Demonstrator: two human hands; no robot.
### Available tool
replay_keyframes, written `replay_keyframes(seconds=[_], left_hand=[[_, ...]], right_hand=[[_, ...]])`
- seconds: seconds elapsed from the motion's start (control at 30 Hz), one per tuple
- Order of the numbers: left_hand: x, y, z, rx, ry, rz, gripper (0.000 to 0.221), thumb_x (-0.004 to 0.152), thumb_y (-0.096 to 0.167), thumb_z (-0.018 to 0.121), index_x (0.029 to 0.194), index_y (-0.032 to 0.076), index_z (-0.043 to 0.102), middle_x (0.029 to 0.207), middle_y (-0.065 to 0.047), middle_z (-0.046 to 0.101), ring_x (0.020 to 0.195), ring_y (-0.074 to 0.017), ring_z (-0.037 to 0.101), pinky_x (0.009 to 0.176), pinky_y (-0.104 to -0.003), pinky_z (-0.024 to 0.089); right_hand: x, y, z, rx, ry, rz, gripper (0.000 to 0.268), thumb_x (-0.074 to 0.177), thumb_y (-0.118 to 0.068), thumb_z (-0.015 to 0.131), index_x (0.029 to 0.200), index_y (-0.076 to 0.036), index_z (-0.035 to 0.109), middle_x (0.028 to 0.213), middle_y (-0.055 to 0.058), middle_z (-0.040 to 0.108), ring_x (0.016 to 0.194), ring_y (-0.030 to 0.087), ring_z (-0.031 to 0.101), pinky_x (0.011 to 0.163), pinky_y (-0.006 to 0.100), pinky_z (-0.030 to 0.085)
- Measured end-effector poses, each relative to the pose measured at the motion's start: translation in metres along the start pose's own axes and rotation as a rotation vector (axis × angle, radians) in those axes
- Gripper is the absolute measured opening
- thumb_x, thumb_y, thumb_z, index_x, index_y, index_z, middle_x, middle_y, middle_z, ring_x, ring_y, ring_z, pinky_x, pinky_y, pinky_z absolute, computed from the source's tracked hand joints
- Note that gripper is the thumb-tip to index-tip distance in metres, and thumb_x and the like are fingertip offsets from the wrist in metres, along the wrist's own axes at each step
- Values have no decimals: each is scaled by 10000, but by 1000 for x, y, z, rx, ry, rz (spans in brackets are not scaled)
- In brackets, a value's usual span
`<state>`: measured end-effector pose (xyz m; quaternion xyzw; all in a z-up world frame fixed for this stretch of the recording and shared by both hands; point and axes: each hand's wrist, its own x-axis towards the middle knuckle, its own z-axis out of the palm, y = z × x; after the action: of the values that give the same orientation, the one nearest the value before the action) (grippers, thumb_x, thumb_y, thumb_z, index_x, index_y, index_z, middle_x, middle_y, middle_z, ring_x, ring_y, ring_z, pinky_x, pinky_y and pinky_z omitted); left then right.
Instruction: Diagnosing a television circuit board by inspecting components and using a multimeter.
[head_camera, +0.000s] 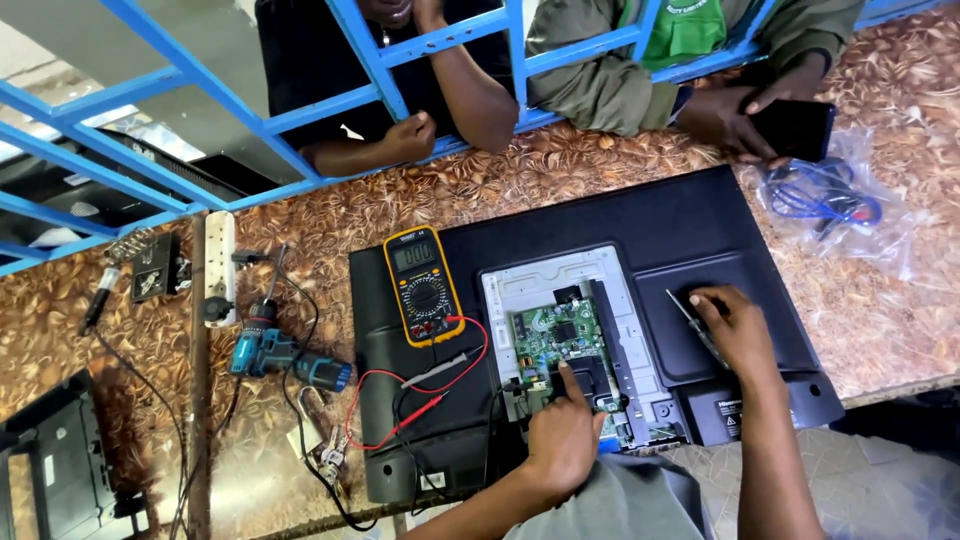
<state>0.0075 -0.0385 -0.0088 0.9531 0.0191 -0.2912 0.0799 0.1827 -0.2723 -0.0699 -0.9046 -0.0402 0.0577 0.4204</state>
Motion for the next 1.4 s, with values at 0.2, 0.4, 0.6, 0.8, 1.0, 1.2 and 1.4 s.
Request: replay_keyframes(seconds=[0.2,0.4,0.6,0.8,1.0,1.2,1.4], left_hand=[[5,0,13,170,130,-29,847,1091,577,408,1612,-67,233,593,20,523,410,-84,422,309,-279,334],[14,-4,22,91,115,-55,856,1086,594,427,1612,-48,216,644,-11,568,448,-118,500,340,-292,389],[24,-6,41,151,227,-50,820,1082,578,449,1567,-67,303,670,-11,626,498,-153,609,378,-321,455],[24,-9,44,186,270,-38,844,1062,614,454,1557,-58,329,590,37,559,428,-95,536,333,-280,407],[30,-13,57,258,343,0,833,1047,624,458,1525,-56,408,539,67,516,386,-61,460,313,-263,371],[33,-13,60,218,394,-16,844,1009,643,519,1491,-46,453,497,80,509,361,-59,476,300,-273,374],[32,-13,59,222,395,-13,832,1017,638,504,1499,-38,445,496,78,541,375,-73,519,317,-281,394]], right_hand=[[-2,-10,-1,18,-8,21,275,1012,-269,628,1156,-75,758,1170,90,728,1076,262,675,907,380,476],[-3,-15,-3,41,-23,63,279,1013,-271,624,1173,-80,750,1156,79,710,1068,258,672,900,376,475],[-1,-6,0,28,-11,44,254,1015,-276,631,1135,-90,755,1063,59,695,969,227,663,839,349,449],[-2,-11,-2,14,-21,36,256,1021,-260,634,1160,-78,747,1102,72,699,972,248,662,826,367,457],[-2,-8,0,8,-11,35,241,1019,-254,644,1153,-82,748,1095,69,692,959,248,655,804,370,449],[-5,-13,0,-13,-14,37,253,1023,-257,633,1168,-83,745,1106,76,684,951,259,651,797,373,450],[-3,-8,2,-29,-15,2,239,1024,-251,633,1158,-84,741,1083,83,681,941,265,650,797,379,457]])
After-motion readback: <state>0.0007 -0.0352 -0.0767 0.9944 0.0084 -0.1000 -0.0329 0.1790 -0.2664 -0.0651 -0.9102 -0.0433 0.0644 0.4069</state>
